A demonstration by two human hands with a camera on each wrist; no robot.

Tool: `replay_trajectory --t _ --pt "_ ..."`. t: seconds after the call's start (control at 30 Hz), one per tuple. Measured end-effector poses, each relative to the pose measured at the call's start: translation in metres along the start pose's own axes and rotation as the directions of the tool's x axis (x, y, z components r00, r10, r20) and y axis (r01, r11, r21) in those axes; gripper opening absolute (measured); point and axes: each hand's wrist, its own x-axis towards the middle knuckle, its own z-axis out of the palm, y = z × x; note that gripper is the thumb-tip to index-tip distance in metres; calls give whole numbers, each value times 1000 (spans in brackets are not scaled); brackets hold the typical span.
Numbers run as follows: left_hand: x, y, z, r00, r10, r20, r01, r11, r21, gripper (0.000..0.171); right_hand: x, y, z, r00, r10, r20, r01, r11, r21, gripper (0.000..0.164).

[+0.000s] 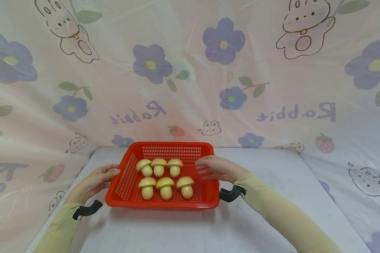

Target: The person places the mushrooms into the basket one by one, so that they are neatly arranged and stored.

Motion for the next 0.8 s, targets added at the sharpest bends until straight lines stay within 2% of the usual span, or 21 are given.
replay_trajectory --t 0.27,0.57,0.8 --pt "-3 -4 0 999 51 8 -51 998 22 60 -17 7 -16 995 -96 41 93 994 63 52" --pt "-5 -7 -2 996 59 -62 -52 993 105 62 -34 17 -32 983 -170 64 162 981 109 56" --pt "-10 -9 -8 992 55 -115 -42 993 111 62 -50 29 -49 980 -192 46 186 977 102 56"
